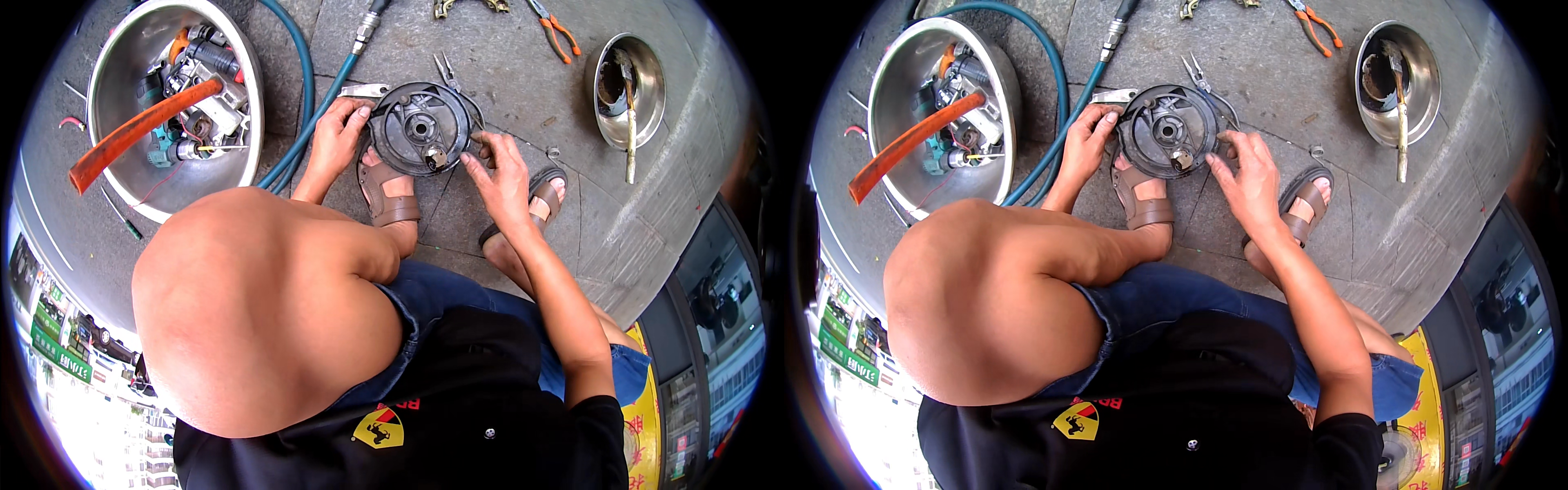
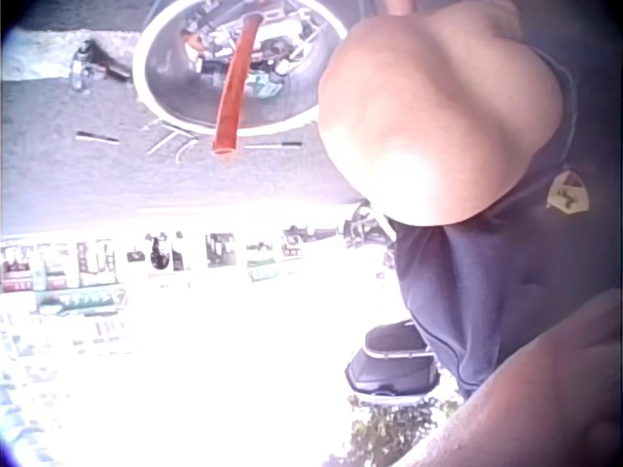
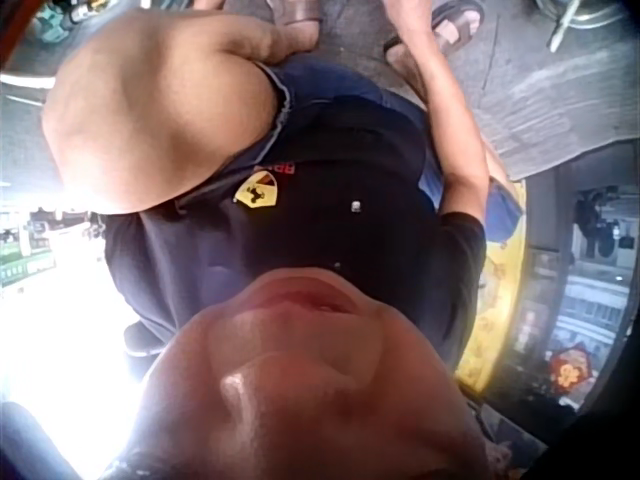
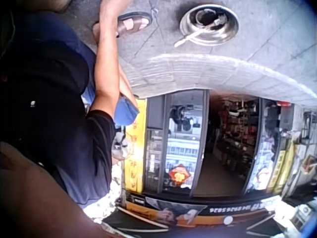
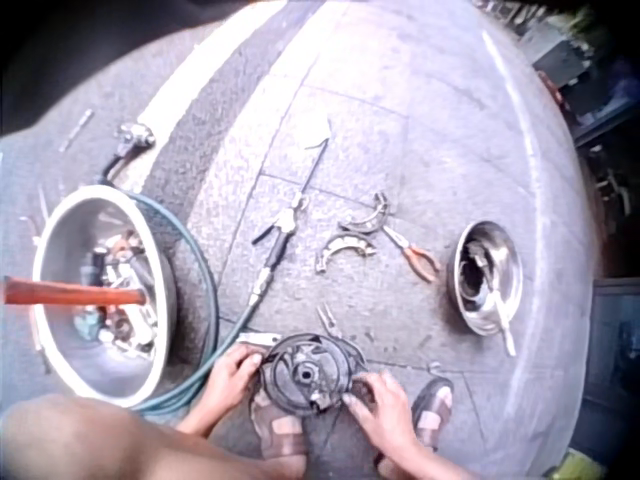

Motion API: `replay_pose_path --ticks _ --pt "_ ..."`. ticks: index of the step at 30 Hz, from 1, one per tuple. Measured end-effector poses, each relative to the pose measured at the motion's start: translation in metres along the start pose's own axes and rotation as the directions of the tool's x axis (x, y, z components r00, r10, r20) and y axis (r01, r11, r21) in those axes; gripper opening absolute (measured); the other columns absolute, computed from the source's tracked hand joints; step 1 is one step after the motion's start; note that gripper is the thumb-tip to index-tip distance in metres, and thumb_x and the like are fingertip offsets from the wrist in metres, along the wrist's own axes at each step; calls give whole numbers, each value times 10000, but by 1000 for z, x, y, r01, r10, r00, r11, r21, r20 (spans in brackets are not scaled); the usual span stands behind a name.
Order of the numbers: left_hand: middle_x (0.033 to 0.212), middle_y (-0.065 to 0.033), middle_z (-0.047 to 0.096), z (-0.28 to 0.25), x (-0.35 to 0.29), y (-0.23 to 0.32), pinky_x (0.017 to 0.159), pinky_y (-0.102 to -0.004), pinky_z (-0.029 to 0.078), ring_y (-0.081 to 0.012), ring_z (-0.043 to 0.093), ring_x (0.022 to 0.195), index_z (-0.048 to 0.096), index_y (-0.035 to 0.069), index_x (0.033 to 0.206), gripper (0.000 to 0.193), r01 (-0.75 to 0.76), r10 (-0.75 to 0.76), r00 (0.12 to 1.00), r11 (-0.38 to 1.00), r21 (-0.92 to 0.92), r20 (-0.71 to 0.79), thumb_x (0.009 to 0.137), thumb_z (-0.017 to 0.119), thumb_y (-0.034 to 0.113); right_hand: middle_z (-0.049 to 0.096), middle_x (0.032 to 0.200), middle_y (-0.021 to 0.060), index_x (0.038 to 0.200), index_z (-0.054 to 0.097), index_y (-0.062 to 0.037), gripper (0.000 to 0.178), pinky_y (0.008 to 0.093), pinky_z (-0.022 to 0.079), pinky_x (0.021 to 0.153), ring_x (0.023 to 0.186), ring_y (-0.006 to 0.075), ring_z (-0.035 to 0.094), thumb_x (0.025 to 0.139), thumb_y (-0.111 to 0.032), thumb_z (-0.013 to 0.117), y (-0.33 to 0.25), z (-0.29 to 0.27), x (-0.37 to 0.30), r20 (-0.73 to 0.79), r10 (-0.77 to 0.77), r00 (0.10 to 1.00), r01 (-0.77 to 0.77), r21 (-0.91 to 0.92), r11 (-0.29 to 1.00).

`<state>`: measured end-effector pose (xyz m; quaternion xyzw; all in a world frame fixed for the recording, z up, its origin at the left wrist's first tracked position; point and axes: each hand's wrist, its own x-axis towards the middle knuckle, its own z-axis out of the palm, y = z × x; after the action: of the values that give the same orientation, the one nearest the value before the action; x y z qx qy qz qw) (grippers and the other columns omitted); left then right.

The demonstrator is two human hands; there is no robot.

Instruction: The person cleans and reassembles motorcycle brake components. The person uses a brush to clean a brake hub with liquid from a bowl, then installs a brake spring and cam by hand.

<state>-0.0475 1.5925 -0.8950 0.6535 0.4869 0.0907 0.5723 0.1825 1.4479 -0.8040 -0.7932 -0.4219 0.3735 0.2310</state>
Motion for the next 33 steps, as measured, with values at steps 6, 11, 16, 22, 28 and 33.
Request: replay_pose_path --ticks 6,11,16,22,28,33 --pt "1023 -85 624 -1 0 -2 742 -275 471 -151 579 899 669 -5 1075 263 4 -4 1000 1000 -1 9 973 548 206 558 898 100 1096 620 -90 351 408 491 734 870 301 583 774 -144 749 -6 -8 4 83 -162 983 173 -137 975" --pt "1029 -158 659 1 0 2 886 -346 467 -266 623 990 680 -23 1044 229 60 -60 998 994 -87 -3 926 591 153 527 954 86 1146 615 -138 390 423 487 770 948 290 556 774 -130 731 -18 -6 18 242 -207 948 246 -141 959" --pt "1038 -154 658 -1 -1 2 886 -344 467 -260 622 996 679 -22 1048 232 67 -67 998 995 -75 2 927 591 155 521 959 83 1163 623 -150 421 422 485 784 952 290 545 757 -115 729 -16 -9 26 373 -227 900 299 -147 943" --pt "1030 -158 656 -1 0 0 880 -343 469 -265 624 986 675 -28 1045 234 54 -54 999 996 -75 5 926 590 154 514 947 87 1123 627 -144 399 425 480 775 929 299 541 741 -119 740 -11 -10 31 428 -295 854 396 -167 903" --pt "1022 -161 658 0 0 -1 872 -344 471 -268 626 975 673 -32 1039 235 60 -60 998 995 -77 8 925 591 156 512 937 90 979 593 -105 326 433 480 762 929 307 539 719 -181 775 -19 -5 27 382 -284 880 392 -243 887" --pt "1017 -160 662 -1 0 -4 873 -346 471 -270 628 976 674 -31 1034 232 56 -56 998 995 -78 3 926 591 157 509 930 98 917 559 -83 331 443 474 745 920 319 531 718 -219 785 -23 2 19 332 -239 912 343 -300 890"
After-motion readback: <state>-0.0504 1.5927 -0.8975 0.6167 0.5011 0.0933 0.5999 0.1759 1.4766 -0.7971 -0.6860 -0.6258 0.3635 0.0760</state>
